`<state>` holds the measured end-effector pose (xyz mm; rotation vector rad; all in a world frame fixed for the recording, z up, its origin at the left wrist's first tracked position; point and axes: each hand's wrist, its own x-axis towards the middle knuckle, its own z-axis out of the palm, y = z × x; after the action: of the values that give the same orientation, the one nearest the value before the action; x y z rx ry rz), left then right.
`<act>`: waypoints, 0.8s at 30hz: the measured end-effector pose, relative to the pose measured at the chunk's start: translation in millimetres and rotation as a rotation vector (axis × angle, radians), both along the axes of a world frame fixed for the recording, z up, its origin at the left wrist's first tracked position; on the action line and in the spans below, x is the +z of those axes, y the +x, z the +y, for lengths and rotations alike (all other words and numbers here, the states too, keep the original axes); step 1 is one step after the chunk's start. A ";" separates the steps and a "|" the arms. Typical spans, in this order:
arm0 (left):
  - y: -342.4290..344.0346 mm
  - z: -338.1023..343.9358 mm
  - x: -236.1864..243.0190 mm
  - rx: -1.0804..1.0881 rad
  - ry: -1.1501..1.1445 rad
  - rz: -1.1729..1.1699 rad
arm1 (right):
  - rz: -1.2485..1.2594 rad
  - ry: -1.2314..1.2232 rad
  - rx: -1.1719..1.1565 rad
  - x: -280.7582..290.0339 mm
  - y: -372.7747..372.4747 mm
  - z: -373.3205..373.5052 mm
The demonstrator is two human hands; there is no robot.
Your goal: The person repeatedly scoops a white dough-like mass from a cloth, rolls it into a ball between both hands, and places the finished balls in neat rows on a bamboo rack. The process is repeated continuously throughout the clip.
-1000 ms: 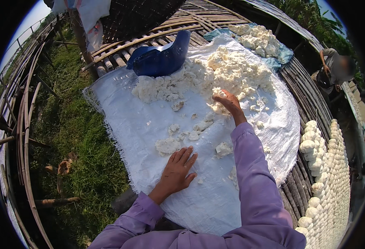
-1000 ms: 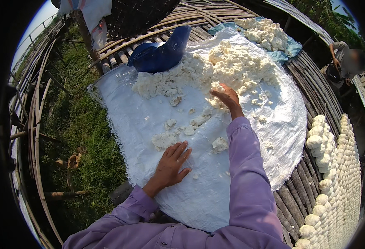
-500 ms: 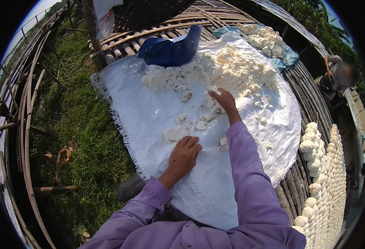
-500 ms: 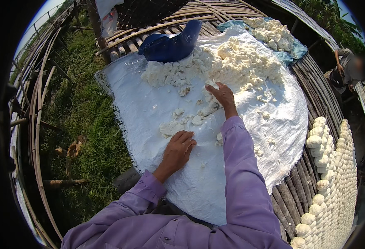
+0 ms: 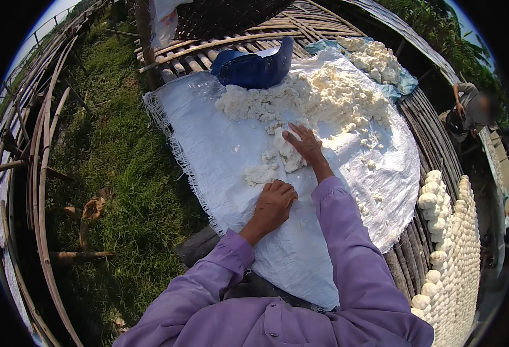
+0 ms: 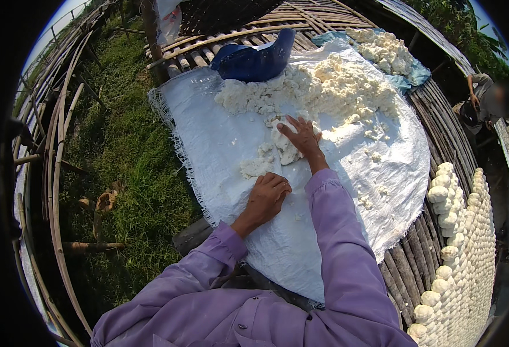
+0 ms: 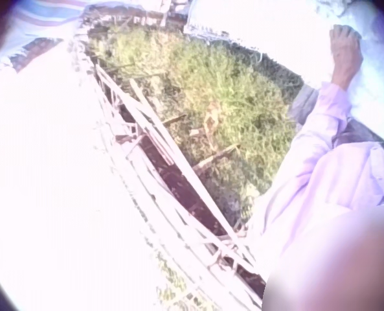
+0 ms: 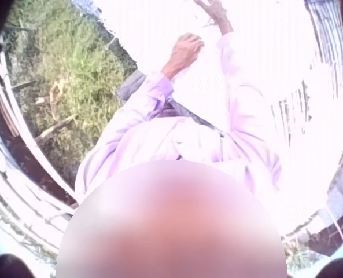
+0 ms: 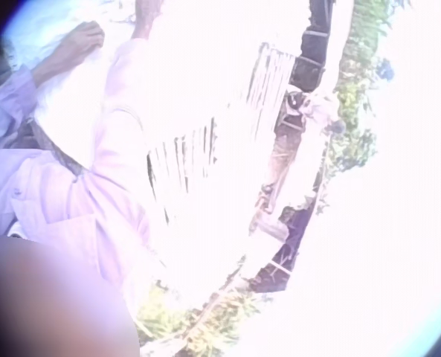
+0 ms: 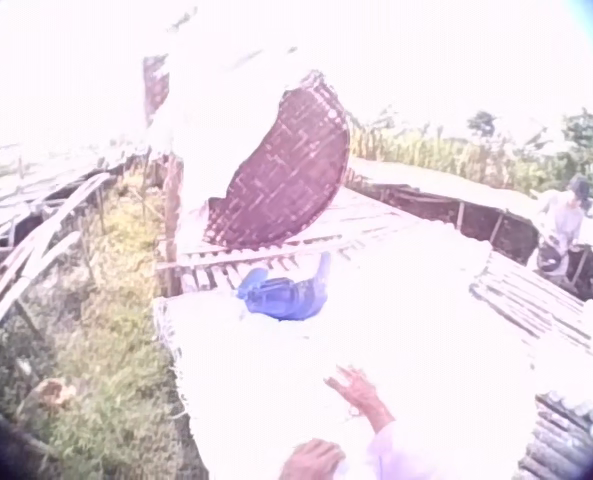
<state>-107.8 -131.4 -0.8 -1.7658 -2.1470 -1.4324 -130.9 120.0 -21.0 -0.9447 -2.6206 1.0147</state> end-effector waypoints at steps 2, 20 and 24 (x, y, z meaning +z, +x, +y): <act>-0.7 1.8 -0.3 -0.006 0.000 -0.002 | 0.005 0.096 0.095 -1.7 4.7 -29.3; -70.1 85.2 29.1 -0.345 0.332 -1.995 | 0.650 -0.137 -0.132 104.3 41.9 -80.4; -63.7 96.5 29.3 -0.367 0.331 -1.898 | 0.946 0.068 -0.163 155.8 58.7 -80.8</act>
<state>-171.6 -34.9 28.5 -0.2629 -1.1988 -4.1030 -72.2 39.2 134.8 -0.4624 -1.7449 0.9870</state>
